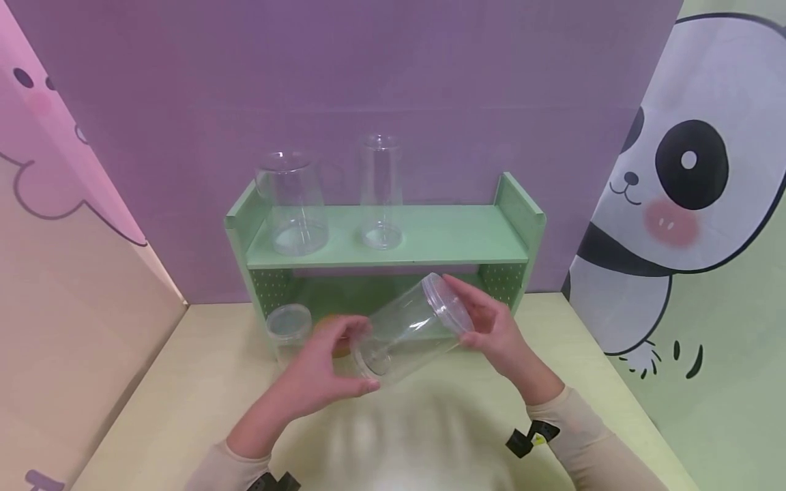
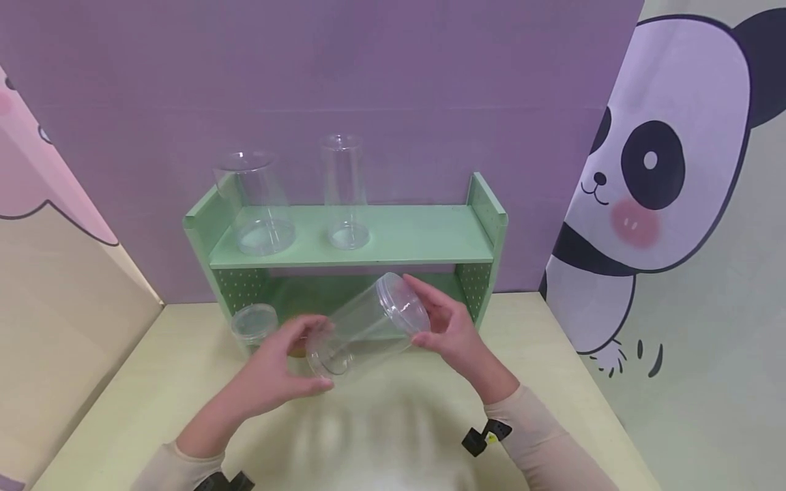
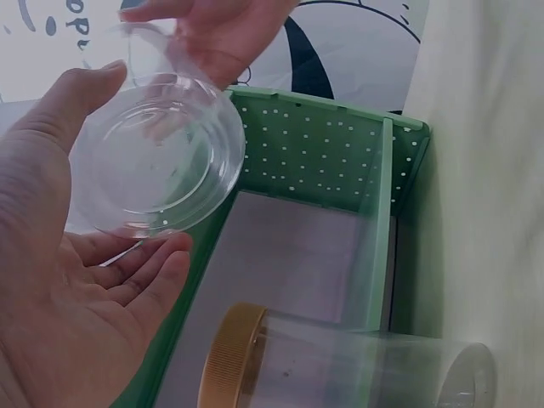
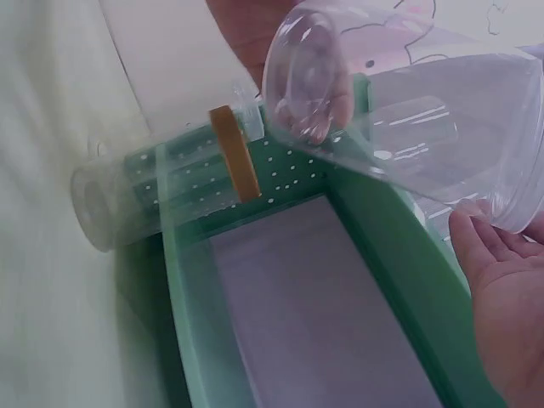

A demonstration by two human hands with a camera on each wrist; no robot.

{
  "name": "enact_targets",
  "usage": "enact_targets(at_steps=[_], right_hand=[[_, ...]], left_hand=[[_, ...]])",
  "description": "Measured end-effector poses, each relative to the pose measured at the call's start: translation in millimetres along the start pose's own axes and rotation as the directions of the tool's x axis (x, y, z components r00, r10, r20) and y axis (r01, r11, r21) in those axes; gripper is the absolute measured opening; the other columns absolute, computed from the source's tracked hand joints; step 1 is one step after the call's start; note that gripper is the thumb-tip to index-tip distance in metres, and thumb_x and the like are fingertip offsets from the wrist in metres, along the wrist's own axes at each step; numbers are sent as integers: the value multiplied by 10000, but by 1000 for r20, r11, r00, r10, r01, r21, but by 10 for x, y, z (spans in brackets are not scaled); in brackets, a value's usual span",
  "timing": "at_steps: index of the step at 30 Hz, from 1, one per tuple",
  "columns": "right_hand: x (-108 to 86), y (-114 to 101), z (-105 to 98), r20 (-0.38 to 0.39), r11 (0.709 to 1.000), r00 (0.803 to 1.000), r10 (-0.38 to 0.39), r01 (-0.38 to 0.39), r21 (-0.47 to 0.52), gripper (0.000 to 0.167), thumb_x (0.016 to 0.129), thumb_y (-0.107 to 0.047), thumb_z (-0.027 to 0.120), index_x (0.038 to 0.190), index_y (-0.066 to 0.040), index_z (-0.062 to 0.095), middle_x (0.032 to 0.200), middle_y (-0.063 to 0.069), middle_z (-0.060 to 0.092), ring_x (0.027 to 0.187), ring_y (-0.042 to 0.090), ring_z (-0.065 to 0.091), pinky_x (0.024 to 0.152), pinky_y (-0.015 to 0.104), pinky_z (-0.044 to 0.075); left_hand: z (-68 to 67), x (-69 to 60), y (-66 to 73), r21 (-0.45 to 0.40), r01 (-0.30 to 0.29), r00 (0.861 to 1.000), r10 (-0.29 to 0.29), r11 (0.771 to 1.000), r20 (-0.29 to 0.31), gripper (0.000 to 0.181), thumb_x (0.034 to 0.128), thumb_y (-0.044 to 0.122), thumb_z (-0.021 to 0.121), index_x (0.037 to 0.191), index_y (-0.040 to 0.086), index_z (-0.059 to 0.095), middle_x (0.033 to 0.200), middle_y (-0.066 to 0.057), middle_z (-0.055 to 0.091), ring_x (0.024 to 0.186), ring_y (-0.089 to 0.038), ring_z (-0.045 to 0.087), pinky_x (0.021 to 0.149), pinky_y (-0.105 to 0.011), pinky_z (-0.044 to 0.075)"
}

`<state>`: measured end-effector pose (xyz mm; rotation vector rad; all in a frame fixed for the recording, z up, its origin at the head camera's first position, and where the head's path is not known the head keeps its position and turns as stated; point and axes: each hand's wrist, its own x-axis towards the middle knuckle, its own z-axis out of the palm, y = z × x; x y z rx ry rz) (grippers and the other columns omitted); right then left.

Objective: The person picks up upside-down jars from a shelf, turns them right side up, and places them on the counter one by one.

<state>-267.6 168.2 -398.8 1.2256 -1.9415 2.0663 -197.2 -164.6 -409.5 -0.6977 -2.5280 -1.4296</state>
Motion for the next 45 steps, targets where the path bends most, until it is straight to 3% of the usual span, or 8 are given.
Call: enact_targets(at_steps=[3,11,20,28,36,45], right_hand=[[29,-30,7,5,1000,1000,6,-6,-3,930,889,-564,913,1634,-135,558,1548,21,627,1342,218,610,1038,303,580],[121,-87,98,54,999,998,-34,32,44,1031,862,-587,920,1643,-52,512,1546,33,642,1359,229,628,1097,352,579],[204,-144,179,108,1000,994,29,-29,1,1065,824,-592,945,1587,18,521,1480,3,673,1306,217,628,1020,334,603],[209,-147,234,158,998,987,36,-28,-49,1043,842,-536,959,1565,64,505,1465,12,684,1318,210,647,1069,363,593],[198,-138,240,157,995,987,19,-3,-97,1035,847,-567,942,1572,37,517,1486,101,673,1321,219,650,1073,364,592],[190,-126,214,129,995,992,6,8,-104,1039,839,-550,954,1572,44,519,1484,18,679,1323,203,644,1082,352,579]], left_hand=[[32,5,-1,5,-1,1000,1,1000,11,877,765,287,1020,1504,76,600,1429,-24,639,1315,-256,623,1145,-402,565],[169,31,-39,93,18,999,-22,995,42,883,731,405,1035,1461,106,638,1340,35,672,1281,-211,646,1147,-486,558],[362,35,-6,91,53,995,-60,994,83,704,722,449,1034,1287,226,678,1198,134,647,1206,-170,638,1043,-503,591],[467,53,8,50,76,991,-81,996,104,866,694,395,1066,1442,275,646,1320,146,660,1257,-160,656,1084,-463,578],[493,56,0,58,84,989,-90,995,115,891,697,379,1067,1468,269,634,1331,135,654,1270,-179,654,1092,-472,576],[434,62,-14,-9,59,986,-57,998,159,876,752,317,1053,1510,249,620,1379,56,644,1356,-203,628,1183,-500,531]])
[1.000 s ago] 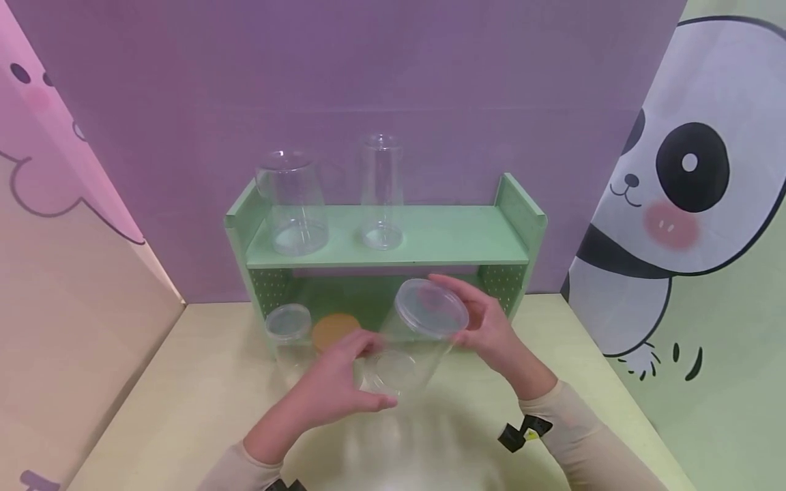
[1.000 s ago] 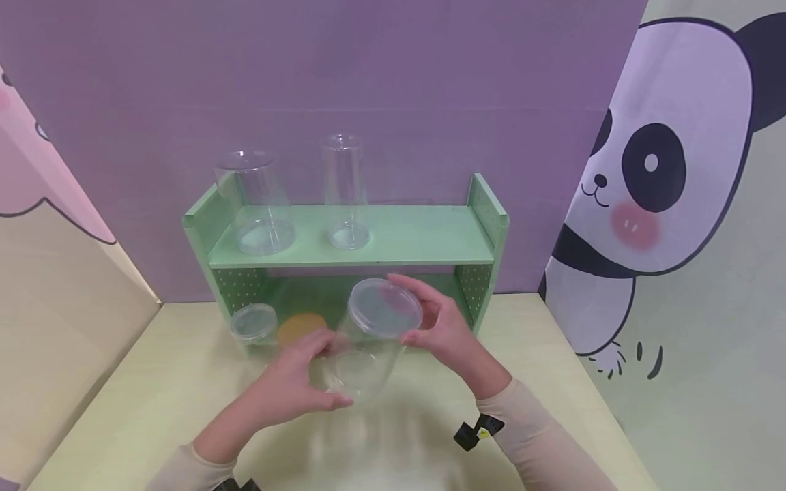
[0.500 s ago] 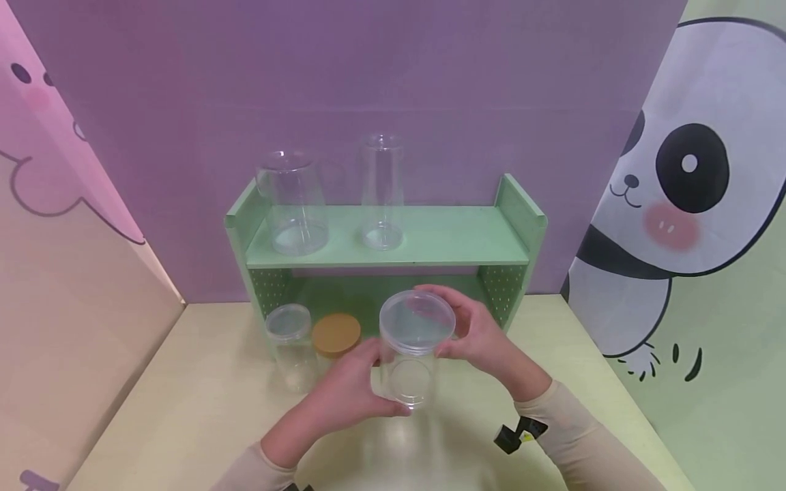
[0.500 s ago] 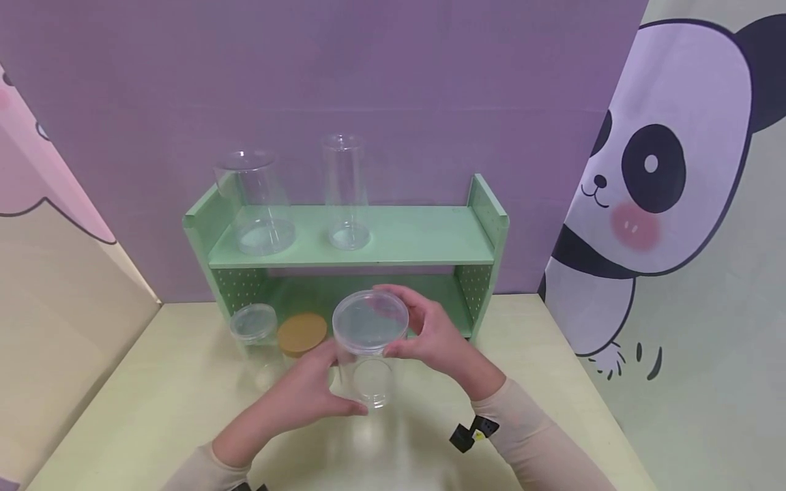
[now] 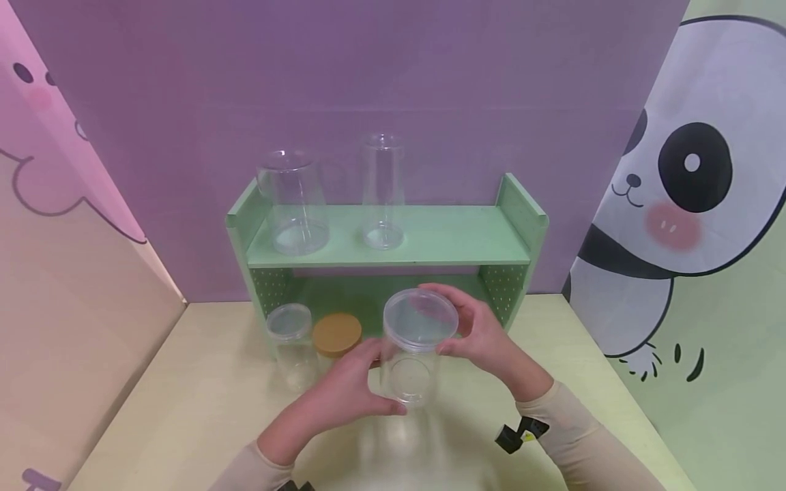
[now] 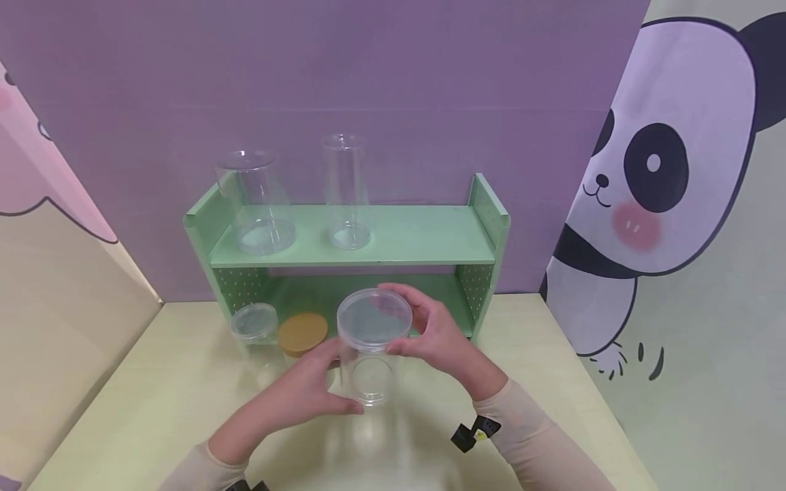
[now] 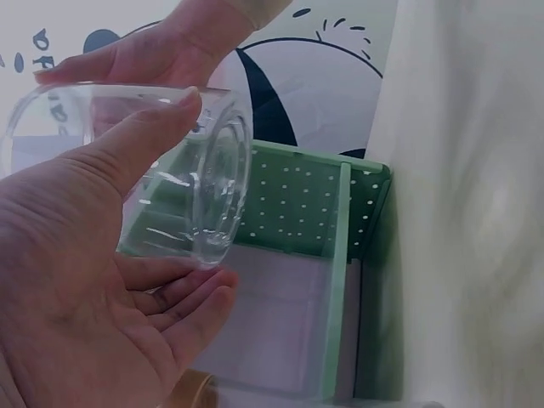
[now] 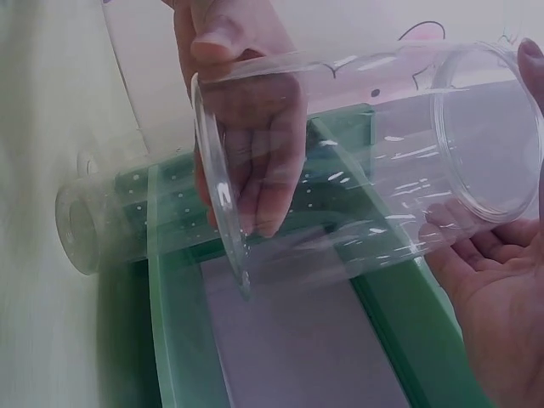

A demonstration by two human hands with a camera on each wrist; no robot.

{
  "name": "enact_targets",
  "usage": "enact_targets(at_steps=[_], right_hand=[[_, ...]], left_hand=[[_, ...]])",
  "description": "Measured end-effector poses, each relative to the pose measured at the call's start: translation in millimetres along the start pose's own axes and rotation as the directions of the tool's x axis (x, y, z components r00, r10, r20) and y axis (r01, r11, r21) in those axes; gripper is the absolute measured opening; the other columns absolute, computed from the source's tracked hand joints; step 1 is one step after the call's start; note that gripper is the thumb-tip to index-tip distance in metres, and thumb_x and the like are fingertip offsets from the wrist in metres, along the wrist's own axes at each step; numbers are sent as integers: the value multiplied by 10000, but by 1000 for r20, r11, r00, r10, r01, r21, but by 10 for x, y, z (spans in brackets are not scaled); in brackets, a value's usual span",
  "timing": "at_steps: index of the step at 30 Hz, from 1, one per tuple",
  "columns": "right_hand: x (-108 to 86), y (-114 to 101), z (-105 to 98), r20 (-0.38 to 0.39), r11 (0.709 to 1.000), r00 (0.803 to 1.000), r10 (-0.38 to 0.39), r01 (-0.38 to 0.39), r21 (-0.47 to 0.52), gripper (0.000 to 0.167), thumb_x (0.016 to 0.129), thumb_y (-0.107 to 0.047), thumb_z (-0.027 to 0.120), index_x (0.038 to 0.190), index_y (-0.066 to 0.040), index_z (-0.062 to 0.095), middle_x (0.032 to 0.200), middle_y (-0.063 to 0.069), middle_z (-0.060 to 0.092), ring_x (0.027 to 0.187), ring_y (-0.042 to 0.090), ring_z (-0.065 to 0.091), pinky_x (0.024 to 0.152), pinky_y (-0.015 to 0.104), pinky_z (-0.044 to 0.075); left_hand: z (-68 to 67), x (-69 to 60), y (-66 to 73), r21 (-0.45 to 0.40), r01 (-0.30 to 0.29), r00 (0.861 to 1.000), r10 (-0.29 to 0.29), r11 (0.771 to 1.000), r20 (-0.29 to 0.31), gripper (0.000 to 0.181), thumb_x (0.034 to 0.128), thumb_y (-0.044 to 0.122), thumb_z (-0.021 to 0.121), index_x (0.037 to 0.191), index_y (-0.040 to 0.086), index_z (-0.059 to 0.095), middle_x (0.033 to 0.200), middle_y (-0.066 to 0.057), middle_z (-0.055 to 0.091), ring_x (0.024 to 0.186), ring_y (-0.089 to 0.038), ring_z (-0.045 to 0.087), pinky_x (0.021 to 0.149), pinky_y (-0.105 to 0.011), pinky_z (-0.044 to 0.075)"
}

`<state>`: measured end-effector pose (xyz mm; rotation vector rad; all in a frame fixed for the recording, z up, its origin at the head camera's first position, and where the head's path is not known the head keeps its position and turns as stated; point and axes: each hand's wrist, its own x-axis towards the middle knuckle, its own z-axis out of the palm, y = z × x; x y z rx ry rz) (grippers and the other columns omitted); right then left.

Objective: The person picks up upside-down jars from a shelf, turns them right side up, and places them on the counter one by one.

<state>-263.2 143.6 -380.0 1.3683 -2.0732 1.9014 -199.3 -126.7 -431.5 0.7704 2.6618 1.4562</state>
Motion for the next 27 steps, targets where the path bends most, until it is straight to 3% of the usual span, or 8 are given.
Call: enact_targets(at_steps=[5,11,14,16,18,19,25,27], right_hand=[[-15,18,-8,-10,1000,1000,-1,2,2,1036,841,-545,953,1574,42,517,1484,37,676,1325,204,636,1078,337,579],[-33,32,-1,-13,1000,1000,23,-23,16,1036,836,-530,962,1575,42,515,1488,105,669,1322,207,639,1081,338,581],[-38,40,9,-23,999,999,43,-42,23,1052,817,-526,976,1572,45,516,1484,88,675,1313,206,646,1064,346,596],[-45,52,10,-28,998,998,56,-55,36,1036,814,-476,994,1570,47,516,1483,68,676,1304,210,651,1037,357,616],[-53,63,8,-29,997,998,64,-62,46,1011,820,-429,1001,1569,46,518,1483,61,675,1290,218,657,1009,368,632],[-58,70,6,-31,997,997,66,-65,49,1003,822,-413,1003,1570,45,518,1483,63,674,1286,222,659,999,372,637],[-70,114,-8,-38,997,998,58,-56,44,1010,832,-472,985,1568,43,522,1491,145,659,1288,253,650,1010,368,628],[-72,127,-9,-40,998,998,58,-57,37,1018,832,-500,977,1567,39,524,1489,157,658,1289,253,649,1017,359,621]], left_hand=[[-88,-33,14,-19,47,999,-47,999,-16,828,794,320,1026,1494,151,616,1379,19,644,1366,-254,629,1204,-490,513],[-340,-62,-5,-38,20,989,-25,999,-143,606,905,265,949,1418,94,674,1359,-80,703,1286,-332,692,1138,-525,566],[-533,-80,-25,-33,-24,971,16,999,-239,457,955,190,899,1347,50,712,1287,-129,732,1214,-329,722,1088,-536,599],[-674,-97,-44,-3,-36,942,33,999,-333,373,972,163,880,1297,49,739,1231,-117,757,1156,-284,741,1041,-491,630],[-820,-111,-72,37,-38,892,51,999,-448,293,986,141,864,1242,44,761,1177,-102,778,1087,-223,751,988,-389,649],[-893,-111,-91,55,-40,856,63,998,-514,253,989,127,859,1210,40,773,1148,-98,785,1048,-189,751,954,-327,649],[-1299,-41,-242,81,-37,555,88,996,-827,140,1002,93,823,1073,-18,777,984,-26,761,888,-49,696,811,-132,561],[-1406,-6,-312,73,-26,479,77,997,-874,163,998,99,821,1068,-38,767,957,39,732,874,-39,680,801,-138,556]])
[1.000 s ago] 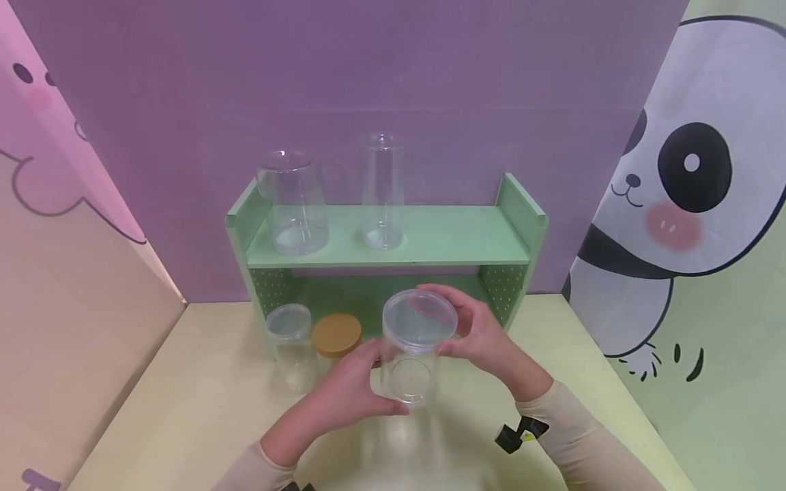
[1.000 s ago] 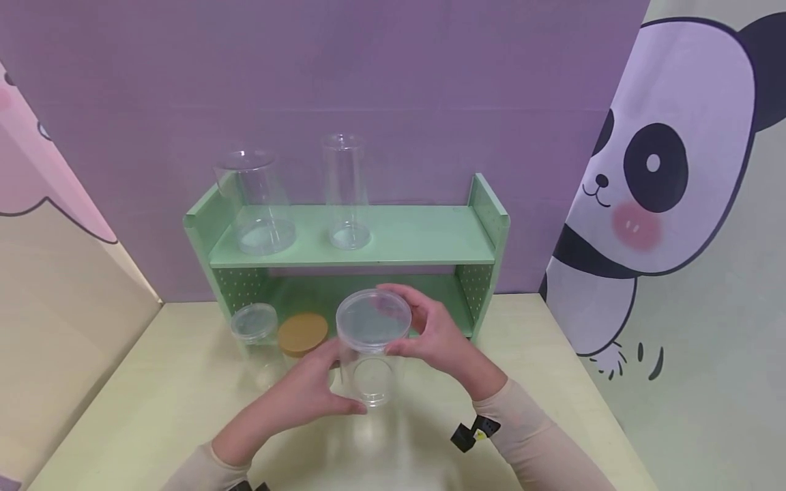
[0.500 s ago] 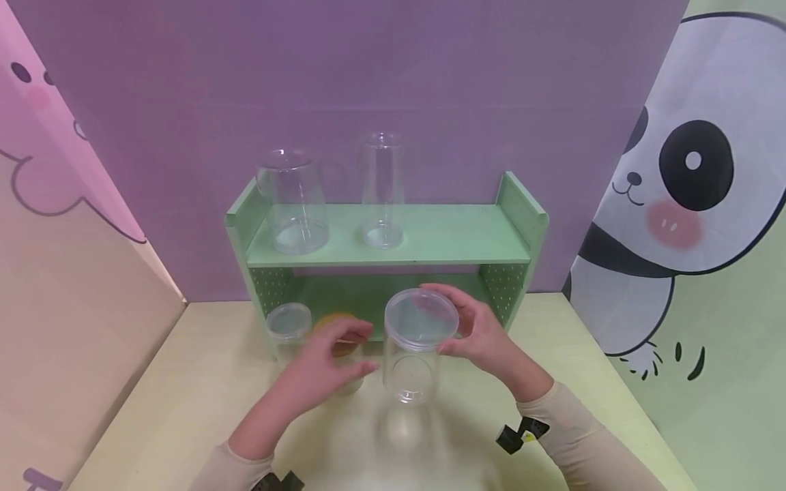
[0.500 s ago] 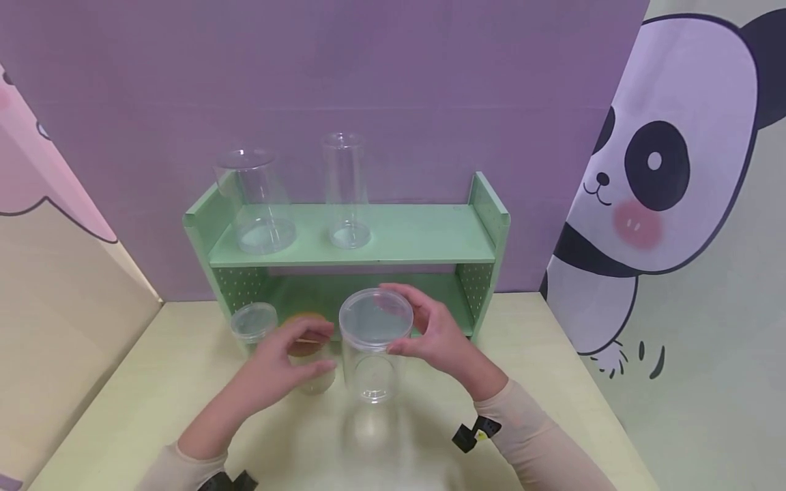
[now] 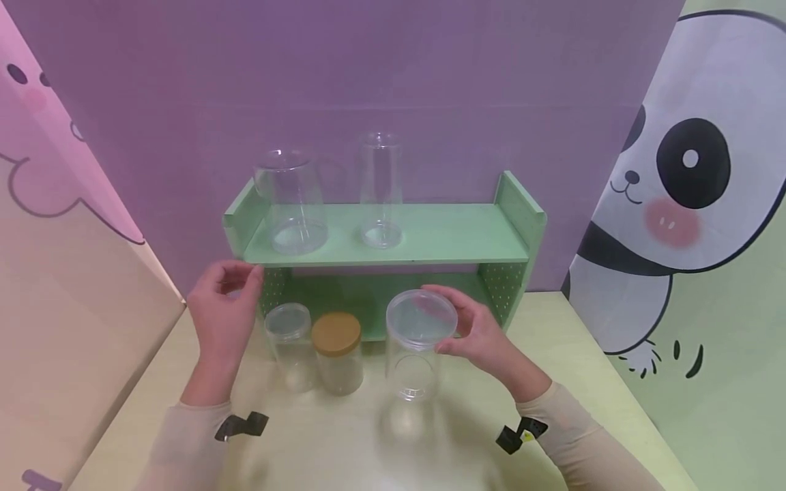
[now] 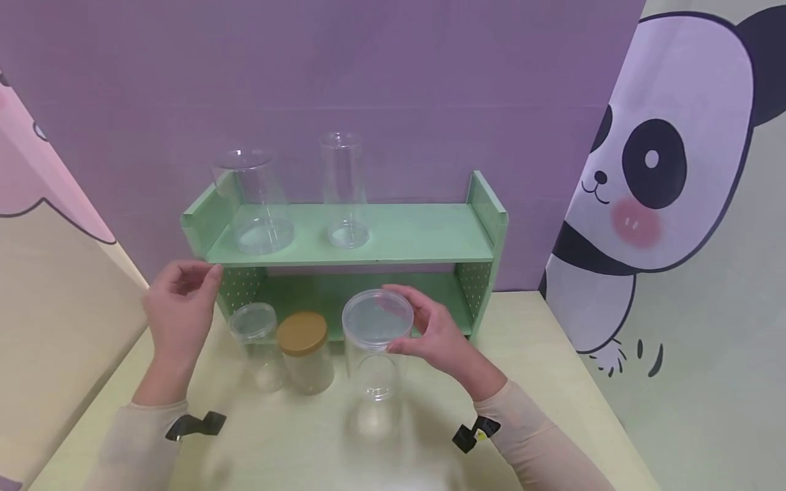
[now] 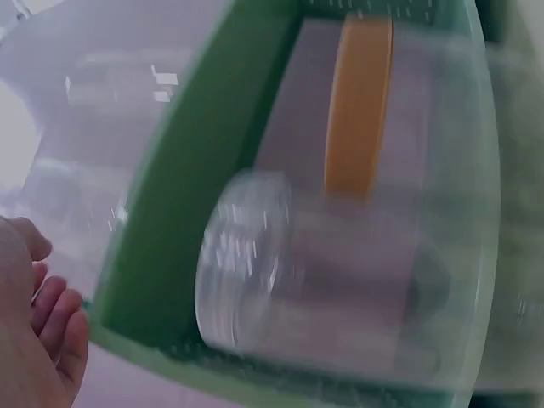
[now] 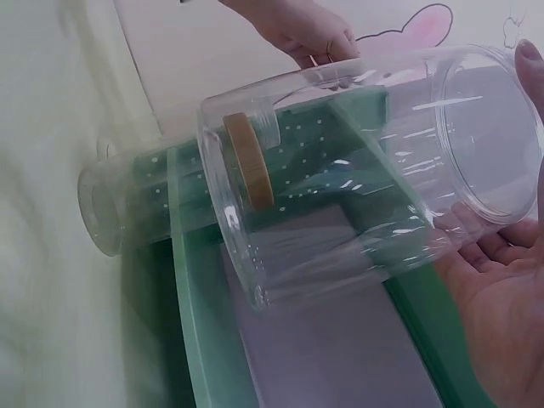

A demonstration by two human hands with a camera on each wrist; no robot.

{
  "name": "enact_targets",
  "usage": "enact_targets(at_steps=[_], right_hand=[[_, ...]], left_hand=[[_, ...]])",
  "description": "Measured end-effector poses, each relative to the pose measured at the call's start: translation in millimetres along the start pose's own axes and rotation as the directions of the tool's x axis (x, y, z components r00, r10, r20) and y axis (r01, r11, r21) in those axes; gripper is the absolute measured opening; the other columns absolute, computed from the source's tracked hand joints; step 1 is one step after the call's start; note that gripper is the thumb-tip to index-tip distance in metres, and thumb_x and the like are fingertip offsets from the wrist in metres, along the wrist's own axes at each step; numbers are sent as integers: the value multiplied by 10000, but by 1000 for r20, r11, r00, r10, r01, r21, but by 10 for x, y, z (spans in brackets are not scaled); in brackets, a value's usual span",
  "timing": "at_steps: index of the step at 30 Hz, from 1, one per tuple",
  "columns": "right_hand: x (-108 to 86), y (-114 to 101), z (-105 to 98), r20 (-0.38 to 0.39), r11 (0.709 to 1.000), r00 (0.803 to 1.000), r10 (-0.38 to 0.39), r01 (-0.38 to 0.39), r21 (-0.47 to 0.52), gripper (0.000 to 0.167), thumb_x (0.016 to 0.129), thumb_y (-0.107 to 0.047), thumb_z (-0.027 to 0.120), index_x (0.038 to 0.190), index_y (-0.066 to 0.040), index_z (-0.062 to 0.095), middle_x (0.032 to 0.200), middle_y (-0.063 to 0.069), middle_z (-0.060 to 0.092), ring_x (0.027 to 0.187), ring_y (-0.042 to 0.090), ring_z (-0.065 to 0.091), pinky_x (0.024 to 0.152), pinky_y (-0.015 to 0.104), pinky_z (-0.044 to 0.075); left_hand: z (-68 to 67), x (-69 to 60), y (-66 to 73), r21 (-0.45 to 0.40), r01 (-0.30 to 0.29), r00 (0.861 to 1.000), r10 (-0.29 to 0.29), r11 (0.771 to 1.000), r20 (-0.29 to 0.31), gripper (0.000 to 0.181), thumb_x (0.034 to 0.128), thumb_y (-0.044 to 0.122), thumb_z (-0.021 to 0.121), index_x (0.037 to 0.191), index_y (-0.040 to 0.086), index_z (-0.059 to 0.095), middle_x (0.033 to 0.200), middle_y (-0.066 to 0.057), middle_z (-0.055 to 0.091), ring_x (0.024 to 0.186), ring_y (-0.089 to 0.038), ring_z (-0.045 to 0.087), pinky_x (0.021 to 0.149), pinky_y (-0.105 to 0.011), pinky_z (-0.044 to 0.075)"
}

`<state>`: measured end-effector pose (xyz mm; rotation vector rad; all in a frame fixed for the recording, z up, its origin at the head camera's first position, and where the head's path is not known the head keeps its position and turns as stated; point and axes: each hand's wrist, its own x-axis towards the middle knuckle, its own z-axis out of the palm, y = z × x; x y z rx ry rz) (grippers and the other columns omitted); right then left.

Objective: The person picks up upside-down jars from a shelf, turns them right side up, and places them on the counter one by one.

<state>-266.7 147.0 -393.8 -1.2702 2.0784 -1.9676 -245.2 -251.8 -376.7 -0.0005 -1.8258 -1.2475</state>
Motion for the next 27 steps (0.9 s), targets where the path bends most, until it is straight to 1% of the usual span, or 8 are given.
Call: enact_targets(at_steps=[2,4,8,11,16,19,22,27], right_hand=[[-2,9,-2,-1,1000,1000,2,-2,-6,1030,829,-521,972,1568,38,524,1486,150,662,1286,249,650,1020,353,618],[-4,15,-3,-1,1000,1000,5,-5,-4,1028,828,-511,976,1569,38,522,1484,124,667,1286,239,649,1022,347,615],[-7,31,-11,5,1000,1000,0,0,25,1033,835,-486,978,1571,62,505,1478,72,673,1282,226,656,1021,340,615],[-7,46,-18,7,999,1000,-5,5,43,1038,839,-473,979,1571,80,493,1474,47,673,1281,219,660,1027,332,611],[-1,79,-28,2,999,1000,3,-3,47,1022,835,-436,989,1569,79,499,1479,51,670,1282,213,658,1044,324,602],[-2,100,-35,-2,999,1000,7,-7,42,1025,830,-435,993,1569,77,502,1480,74,667,1277,217,659,1047,321,601],[-4,103,-36,-3,999,1000,9,-9,36,1026,831,-444,990,1572,72,503,1482,94,663,1271,221,660,1037,321,605],[2,86,-28,-8,1000,1000,15,-15,19,1022,826,-453,992,1573,55,513,1488,132,655,1269,227,658,1020,327,614]], left_hand=[[-11,82,-62,10,17,998,-16,1000,-54,191,994,107,826,1079,-48,756,953,100,699,871,-44,673,799,-146,557],[-18,144,-121,23,31,996,-29,999,-85,232,986,120,834,1110,-52,739,973,127,670,880,-49,662,803,-151,553],[-16,232,-192,19,41,994,-39,999,-106,333,975,130,841,1198,-59,682,1048,100,643,941,-69,645,850,-190,565],[-5,280,-226,7,63,993,-62,998,-100,376,976,141,842,1257,-35,667,1107,81,631,1007,-79,634,898,-216,576],[18,332,-276,-5,98,993,-98,995,-60,390,997,180,838,1323,7,712,1166,60,662,1058,-76,659,917,-191,602],[39,350,-309,-35,121,992,-122,992,-29,397,1012,206,829,1348,16,737,1161,26,700,1056,-69,687,912,-171,609],[54,357,-333,-75,158,987,-159,985,-10,401,1020,220,826,1366,31,751,1138,23,719,1033,-68,711,897,-157,613],[73,357,-367,-115,185,982,-189,976,-23,379,1020,201,826,1341,9,763,1077,88,715,1017,-74,706,865,-137,608]])
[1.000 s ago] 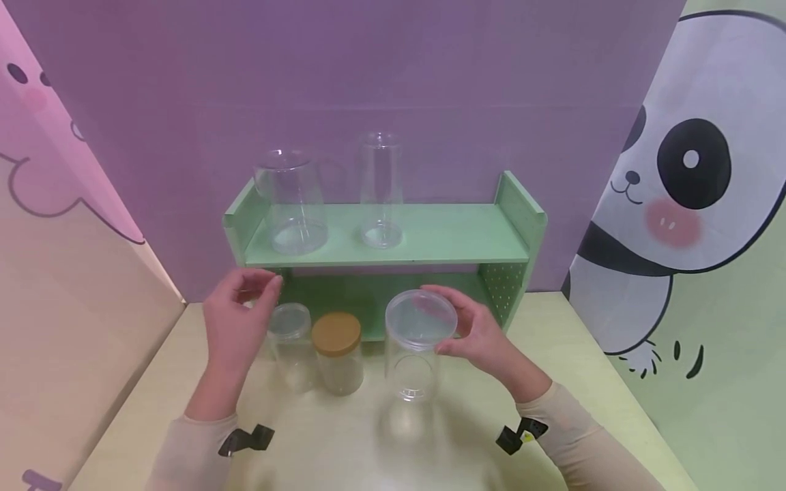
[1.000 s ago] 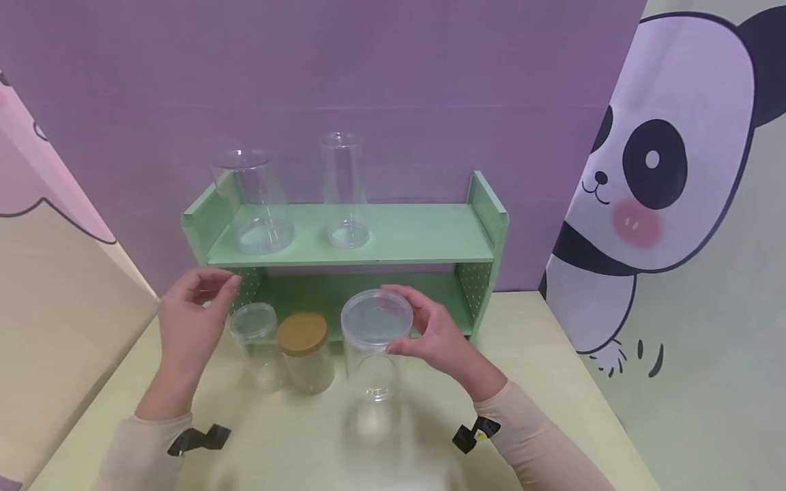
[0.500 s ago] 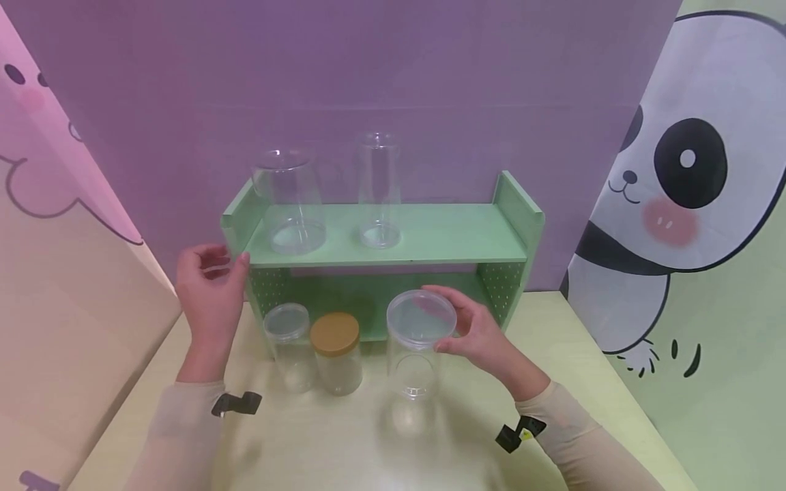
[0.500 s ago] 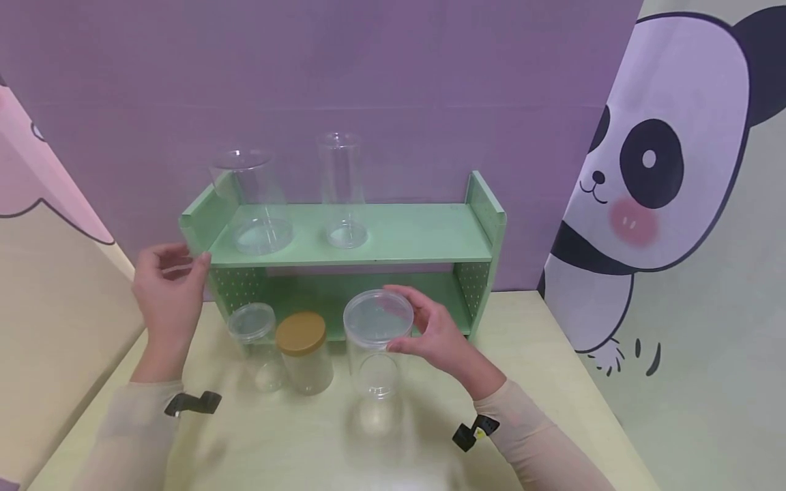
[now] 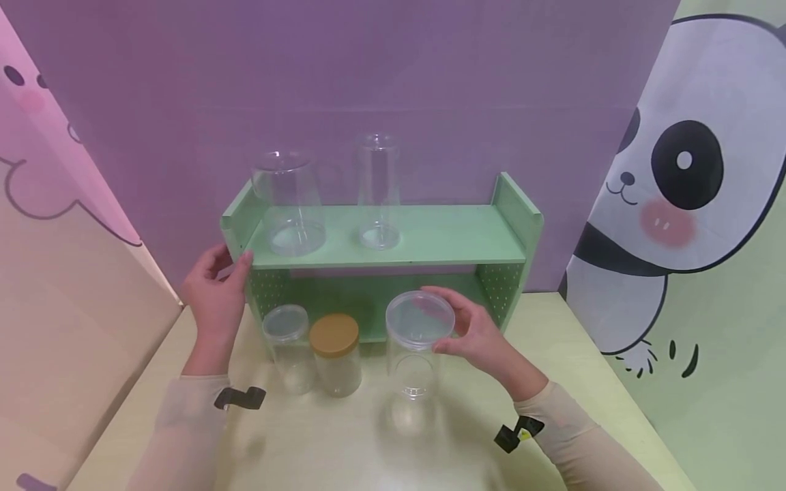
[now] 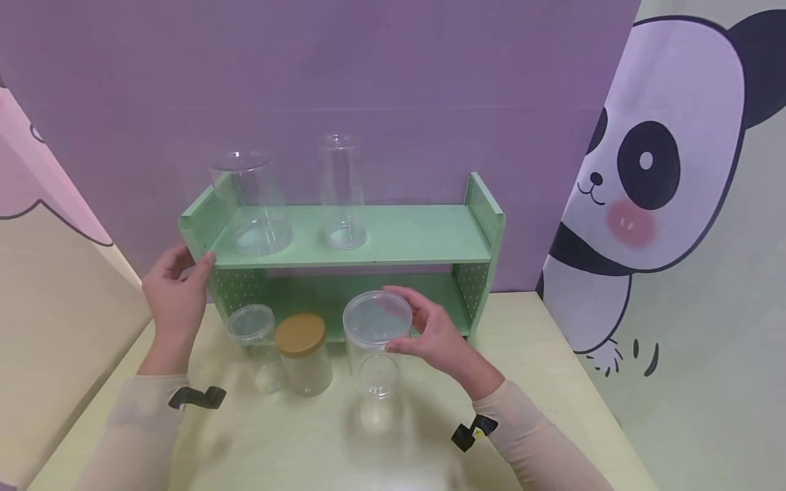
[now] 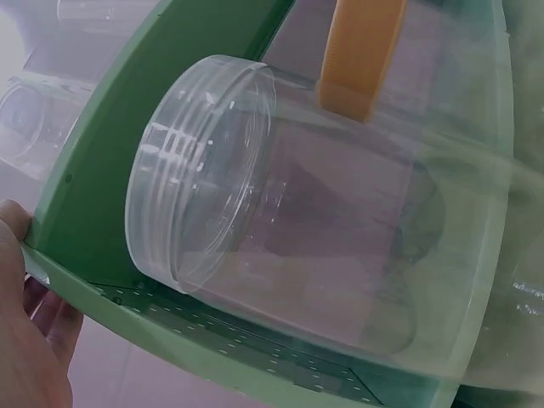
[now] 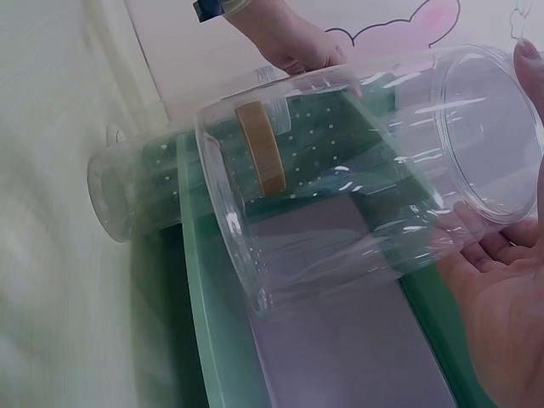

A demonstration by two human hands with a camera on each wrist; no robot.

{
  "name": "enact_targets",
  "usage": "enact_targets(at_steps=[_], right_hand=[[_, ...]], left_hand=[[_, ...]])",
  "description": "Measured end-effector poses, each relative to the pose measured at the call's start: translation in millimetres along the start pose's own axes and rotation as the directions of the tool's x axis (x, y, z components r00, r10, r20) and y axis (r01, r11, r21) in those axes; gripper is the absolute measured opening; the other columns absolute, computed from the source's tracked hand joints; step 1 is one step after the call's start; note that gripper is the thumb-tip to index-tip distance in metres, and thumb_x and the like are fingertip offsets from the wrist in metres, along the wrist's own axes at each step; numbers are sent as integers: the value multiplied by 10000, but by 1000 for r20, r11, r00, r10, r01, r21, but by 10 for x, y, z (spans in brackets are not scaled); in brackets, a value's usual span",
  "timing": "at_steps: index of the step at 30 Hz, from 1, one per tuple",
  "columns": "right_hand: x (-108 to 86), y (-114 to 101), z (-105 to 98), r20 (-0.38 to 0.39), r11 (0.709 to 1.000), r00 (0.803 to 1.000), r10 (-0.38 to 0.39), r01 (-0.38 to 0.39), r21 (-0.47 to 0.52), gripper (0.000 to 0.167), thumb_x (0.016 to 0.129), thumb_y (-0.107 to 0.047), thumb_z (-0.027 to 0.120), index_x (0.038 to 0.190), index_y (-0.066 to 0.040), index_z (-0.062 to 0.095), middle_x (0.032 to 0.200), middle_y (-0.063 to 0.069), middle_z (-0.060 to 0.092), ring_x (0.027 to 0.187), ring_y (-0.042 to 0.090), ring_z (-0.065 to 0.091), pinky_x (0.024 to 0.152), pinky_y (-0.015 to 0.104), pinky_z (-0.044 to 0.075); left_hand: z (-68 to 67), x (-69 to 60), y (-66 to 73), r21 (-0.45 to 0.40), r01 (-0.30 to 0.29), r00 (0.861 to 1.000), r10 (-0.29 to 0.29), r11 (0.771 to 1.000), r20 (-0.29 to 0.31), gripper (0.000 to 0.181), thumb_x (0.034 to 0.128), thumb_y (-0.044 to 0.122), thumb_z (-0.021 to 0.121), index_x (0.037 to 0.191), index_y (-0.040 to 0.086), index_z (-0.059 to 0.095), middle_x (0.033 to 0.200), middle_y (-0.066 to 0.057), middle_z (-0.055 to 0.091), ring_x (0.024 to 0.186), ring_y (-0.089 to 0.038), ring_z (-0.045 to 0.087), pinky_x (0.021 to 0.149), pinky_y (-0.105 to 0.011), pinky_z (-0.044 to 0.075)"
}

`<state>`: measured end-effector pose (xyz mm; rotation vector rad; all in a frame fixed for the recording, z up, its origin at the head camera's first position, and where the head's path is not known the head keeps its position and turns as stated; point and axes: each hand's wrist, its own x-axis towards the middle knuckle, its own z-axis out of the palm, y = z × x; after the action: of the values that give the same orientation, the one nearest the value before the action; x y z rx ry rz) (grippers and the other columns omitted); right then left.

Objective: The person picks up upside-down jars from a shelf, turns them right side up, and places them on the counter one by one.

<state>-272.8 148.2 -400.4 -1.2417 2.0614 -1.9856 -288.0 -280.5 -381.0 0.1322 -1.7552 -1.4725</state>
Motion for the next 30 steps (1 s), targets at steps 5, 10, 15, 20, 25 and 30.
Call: enact_targets(at_steps=[5,10,15,20,25,30], right_hand=[[10,30,21,-27,999,999,29,-29,-17,930,835,-298,1002,1565,39,534,1494,211,636,1268,260,651,1009,331,618],[35,94,78,-78,994,992,102,-103,-17,850,810,75,898,1577,13,537,1528,239,602,1305,366,624,1038,351,601],[82,221,163,-116,990,984,137,-140,-23,874,805,117,870,1596,-3,519,1542,231,585,1350,435,590,1070,352,577],[123,373,249,-113,987,982,150,-155,-40,881,820,77,893,1604,-16,501,1540,202,579,1395,410,577,1108,319,553],[105,516,320,-99,978,977,188,-196,-77,887,836,1,914,1615,-98,500,1548,137,577,1402,396,587,1128,448,548],[58,669,359,-99,974,976,193,-203,-102,882,851,-41,916,1617,-122,487,1561,138,559,1413,424,571,1145,579,530]], left_hand=[[14,4,-27,-22,9,1000,-10,1000,-30,345,1021,142,807,1302,-53,758,1014,143,701,1014,-68,678,862,-127,597],[34,-3,-23,-22,10,999,-11,1000,-40,325,1025,99,782,1294,-79,744,1011,144,689,1021,-74,660,874,-132,596],[59,9,-88,-64,-20,998,17,998,-55,298,1016,88,786,1266,-71,758,1014,126,703,1022,-96,661,862,-143,603],[82,-7,-105,-67,-38,997,33,997,-65,290,1026,107,779,1264,-58,763,1028,124,703,1046,-102,658,871,-152,603],[99,-9,-126,-46,-36,997,33,998,-68,290,1035,97,758,1270,-74,749,1028,140,682,1050,-91,649,877,-148,598],[102,-22,-103,-21,-35,997,33,999,-67,295,1041,93,743,1277,-85,736,1025,159,668,1052,-78,646,884,-141,593]])
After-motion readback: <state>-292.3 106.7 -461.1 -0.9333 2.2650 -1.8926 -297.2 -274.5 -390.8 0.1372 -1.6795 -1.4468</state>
